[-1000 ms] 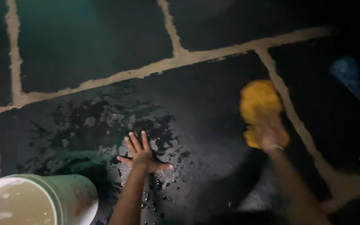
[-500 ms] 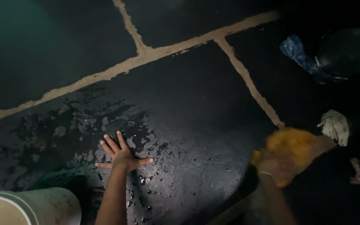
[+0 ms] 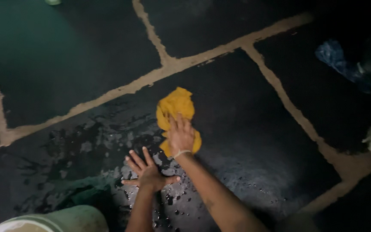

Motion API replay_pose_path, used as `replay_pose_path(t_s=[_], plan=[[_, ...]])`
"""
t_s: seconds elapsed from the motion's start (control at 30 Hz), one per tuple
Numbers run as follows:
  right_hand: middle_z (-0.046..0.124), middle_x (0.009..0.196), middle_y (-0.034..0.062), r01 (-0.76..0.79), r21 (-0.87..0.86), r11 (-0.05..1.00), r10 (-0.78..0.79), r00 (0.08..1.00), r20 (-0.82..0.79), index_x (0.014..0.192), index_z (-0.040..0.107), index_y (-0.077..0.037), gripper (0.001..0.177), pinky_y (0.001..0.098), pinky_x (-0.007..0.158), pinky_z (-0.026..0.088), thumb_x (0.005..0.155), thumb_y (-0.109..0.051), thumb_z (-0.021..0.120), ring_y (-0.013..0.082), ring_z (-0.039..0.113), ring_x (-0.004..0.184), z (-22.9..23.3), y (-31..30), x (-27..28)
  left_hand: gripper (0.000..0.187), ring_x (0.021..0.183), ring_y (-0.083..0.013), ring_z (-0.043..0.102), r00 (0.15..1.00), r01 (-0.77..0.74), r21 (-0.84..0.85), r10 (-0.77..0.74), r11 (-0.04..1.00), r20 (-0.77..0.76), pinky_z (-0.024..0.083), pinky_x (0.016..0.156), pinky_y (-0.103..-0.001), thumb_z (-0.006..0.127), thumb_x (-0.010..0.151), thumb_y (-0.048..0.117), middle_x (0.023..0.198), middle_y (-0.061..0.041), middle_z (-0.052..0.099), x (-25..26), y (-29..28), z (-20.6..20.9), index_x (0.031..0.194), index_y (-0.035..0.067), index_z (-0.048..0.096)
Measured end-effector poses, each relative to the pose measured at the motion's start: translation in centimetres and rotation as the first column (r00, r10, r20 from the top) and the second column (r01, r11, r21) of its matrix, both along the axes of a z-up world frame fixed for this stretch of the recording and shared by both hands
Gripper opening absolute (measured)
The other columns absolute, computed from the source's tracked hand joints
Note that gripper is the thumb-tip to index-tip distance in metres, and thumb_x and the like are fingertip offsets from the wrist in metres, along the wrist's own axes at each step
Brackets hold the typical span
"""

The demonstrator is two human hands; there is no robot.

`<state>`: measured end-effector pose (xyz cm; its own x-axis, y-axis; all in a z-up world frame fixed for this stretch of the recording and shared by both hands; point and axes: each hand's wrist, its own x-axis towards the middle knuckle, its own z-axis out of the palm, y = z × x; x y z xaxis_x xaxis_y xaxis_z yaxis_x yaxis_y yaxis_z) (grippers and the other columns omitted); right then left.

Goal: The person cleans the floor by hand using a cloth and a bucket of water.

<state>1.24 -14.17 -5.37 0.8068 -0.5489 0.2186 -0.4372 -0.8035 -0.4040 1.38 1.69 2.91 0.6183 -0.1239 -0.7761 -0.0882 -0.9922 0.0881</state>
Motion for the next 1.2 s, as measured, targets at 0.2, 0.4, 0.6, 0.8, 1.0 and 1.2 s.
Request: replay_pose_path(t_s=[0.2,0.4,0.6,0.8,1.0,1.2], plan=[[0.069,0.123,0.0153,-0.216,0.94,0.265,-0.348,0.887,0.302,0.136,0.065,-0.009,0.043,0.0444,0.091,0.055,0.096,-0.021,0.055,0.0302,0.066,0.108,-1.3,-5.5,1.8,0.179,0.149,-0.04,-0.039,1.0,-0.002,-0.01,0.002,1.0,-0.023,0.003,0.106,-0.086,0.096,0.043,0.074,0.161,-0.02,-0.045,0.3,0.1,-0.1,0.159,0.021,-0.029],[0.064,0.133,0.0095,-0.03,0.998,0.063,-0.705,0.706,0.065,0.142,0.055,-0.009,0.044,0.0448,0.106,0.048,0.104,-0.03,0.047,0.0246,0.061,0.12,7.1,-22.0,-25.3,0.182,0.149,-0.0406,-0.037,0.999,-0.018,-0.062,0.021,0.998,0.048,0.003,0.107,-0.085,0.096,0.039,0.075,0.161,-0.019,-0.044,-0.1,0.6,-1.0,0.159,0.022,-0.029],[0.042,0.153,0.0263,0.47,0.376,0.798,-0.545,0.831,0.117,0.154,0.042,-0.002,0.058,0.0565,0.107,0.034,0.108,-0.036,0.049,0.0426,0.04,0.137,10.4,-25.8,-35.2,0.168,0.156,-0.0326,-0.025,0.977,-0.016,-0.128,0.043,0.992,0.21,0.002,0.108,-0.084,0.092,0.042,0.075,0.168,-0.012,-0.029,-2.2,1.4,-0.5,0.163,0.028,-0.014],[0.017,0.163,0.0238,0.472,0.175,0.864,-0.438,0.877,-0.199,0.162,0.027,-0.019,0.08,0.0657,0.117,0.012,0.099,-0.064,0.046,0.0463,0.013,0.149,2.9,-25.3,-25.4,0.148,0.158,-0.0301,-0.009,0.898,0.107,0.067,-0.126,0.992,0.421,0.0,0.109,-0.082,0.082,0.056,0.079,0.172,-0.01,-0.011,-6.7,4.7,-1.0,0.164,0.024,-0.002],[0.011,0.171,0.0218,0.284,-0.017,0.959,-0.279,0.927,-0.25,0.162,0.03,-0.027,0.081,0.0698,0.119,0.004,0.094,-0.07,0.043,0.049,0.005,0.155,-0.4,-28.4,-11.8,0.141,0.158,-0.0345,-0.008,0.935,-0.107,-0.205,0.169,0.973,0.313,0.012,0.108,-0.083,0.087,0.057,0.067,0.172,-0.01,-0.011,-8.7,8.3,-3.1,0.161,0.021,0.003],[0.015,0.169,0.0209,-0.022,-0.083,0.996,0.001,0.968,-0.25,0.162,0.031,-0.025,0.077,0.0703,0.118,0.007,0.097,-0.066,0.044,0.0482,0.007,0.153,-0.9,-22.6,4.9,0.146,0.156,-0.0423,-0.012,0.983,-0.1,-0.086,0.112,0.991,0.145,0.017,0.106,-0.085,0.089,0.061,0.066,0.171,-0.012,-0.02,-7.2,6.9,-1.5,0.162,0.017,-0.003]])
